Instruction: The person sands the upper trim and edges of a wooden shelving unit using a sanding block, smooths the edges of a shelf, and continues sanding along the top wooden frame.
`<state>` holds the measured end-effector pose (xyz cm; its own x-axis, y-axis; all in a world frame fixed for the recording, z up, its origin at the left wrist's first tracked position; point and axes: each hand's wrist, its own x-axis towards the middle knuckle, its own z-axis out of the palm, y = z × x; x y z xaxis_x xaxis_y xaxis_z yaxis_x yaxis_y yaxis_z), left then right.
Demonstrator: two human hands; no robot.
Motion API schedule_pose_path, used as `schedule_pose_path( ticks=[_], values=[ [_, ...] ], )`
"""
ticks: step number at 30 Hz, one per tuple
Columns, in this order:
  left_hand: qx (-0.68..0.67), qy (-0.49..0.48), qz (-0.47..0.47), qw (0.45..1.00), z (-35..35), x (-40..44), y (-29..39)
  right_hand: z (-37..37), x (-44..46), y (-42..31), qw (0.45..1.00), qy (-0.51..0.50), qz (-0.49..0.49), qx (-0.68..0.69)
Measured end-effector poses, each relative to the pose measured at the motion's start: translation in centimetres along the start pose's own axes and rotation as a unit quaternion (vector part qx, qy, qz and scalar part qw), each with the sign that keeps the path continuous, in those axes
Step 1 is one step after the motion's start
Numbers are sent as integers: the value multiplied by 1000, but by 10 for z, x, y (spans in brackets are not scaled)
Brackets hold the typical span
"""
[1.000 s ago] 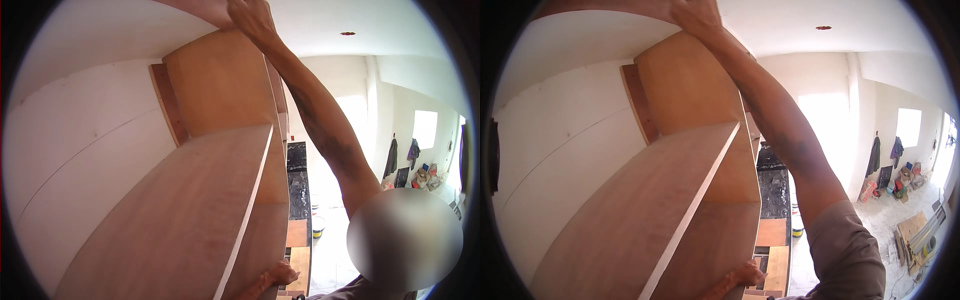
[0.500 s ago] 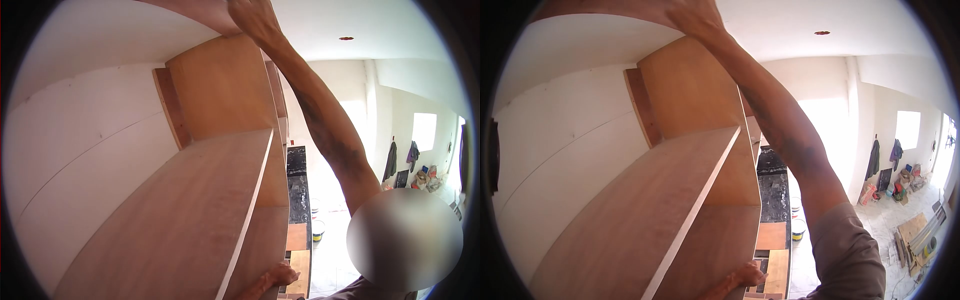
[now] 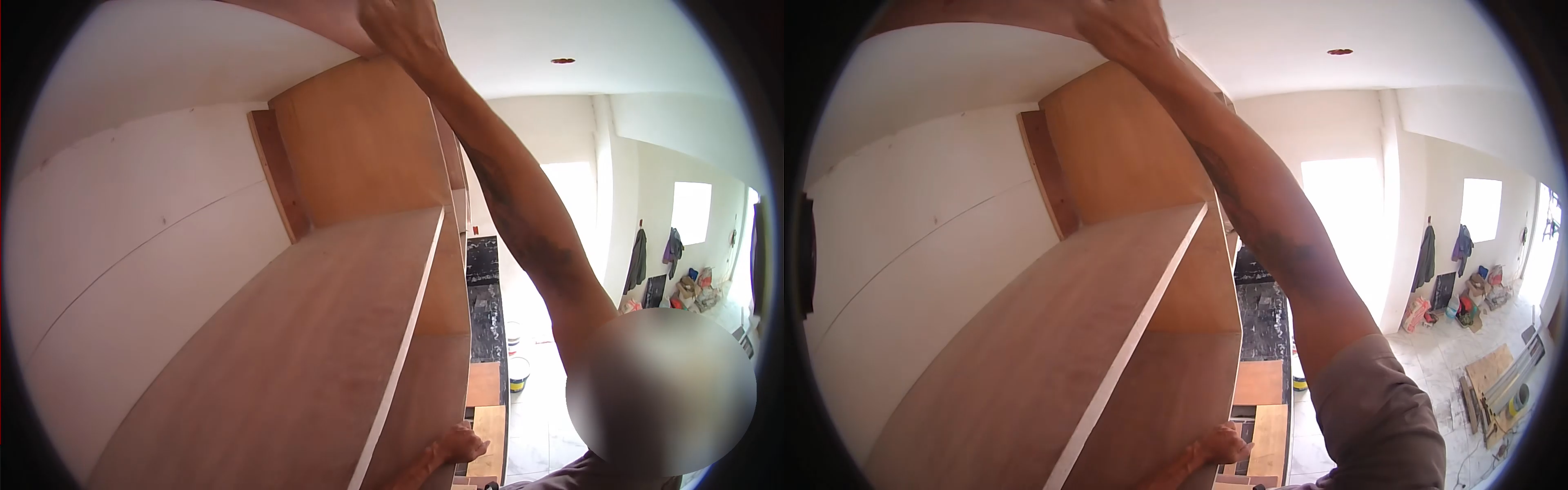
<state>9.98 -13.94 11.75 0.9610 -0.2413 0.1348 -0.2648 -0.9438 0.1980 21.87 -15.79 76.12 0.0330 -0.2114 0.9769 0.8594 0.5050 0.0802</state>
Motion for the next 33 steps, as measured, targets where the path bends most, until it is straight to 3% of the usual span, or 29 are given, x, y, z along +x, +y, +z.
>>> schedule_pose_path(
  ticks=[2, 3, 6, 9, 12, 15, 18, 20, 21, 24, 25, 28, 31, 33],
  values=[
    [-27, 44, -19, 998, 0, -3, -1, 20, 0, 53, 998, 56, -8, -2],
    [-14, 33, -10, 999, -4, -5, 0, 16, 3, 43, 999, 30, 31, -14],
    [18, 7, 17, 1000, -9, 0, 3, -1, -7, -38, 998, 26, -45, 38],
    [13, 7, 10, 1000, -4, -4, 4, 16, -6, -4, 990, 86, -113, 26],
    [-23, 17, -8, 1000, -11, -4, 2, 18, -8, 24, 997, 27, 49, 49],
    [-2, -1, -6, 1000, -12, 0, 3, 2, -9, -33, 1000, 11, -4, 25],
    [-2, -14, -14, 1000, -6, -6, 6, 19, -14, -19, 991, 97, -87, 41],
    [-15, 6, -14, 1000, -8, -3, 2, 33, -1, 50, 995, 73, -58, -45],
    [-19, 10, -21, 1000, -7, -4, 3, 32, -2, 43, 993, 62, -40, -87],
    [-23, -5, -34, 999, -9, -2, 3, 22, -2, 7, 998, 54, -11, 19],
    [-22, -26, -34, 999, -12, -1, 5, 18, -6, -17, 993, 90, -71, 36],
    [-30, -39, -39, 998, 3, -2, 2, 0, -18, -31, 996, 49, -59, 56],
    [-43, 0, -28, 999, 0, -2, 1, 21, 0, 62, 999, 34, 29, -28],
    [-46, 10, -16, 999, -7, -3, 4, 16, -1, 33, 999, 37, -19, 25]
  ],
)
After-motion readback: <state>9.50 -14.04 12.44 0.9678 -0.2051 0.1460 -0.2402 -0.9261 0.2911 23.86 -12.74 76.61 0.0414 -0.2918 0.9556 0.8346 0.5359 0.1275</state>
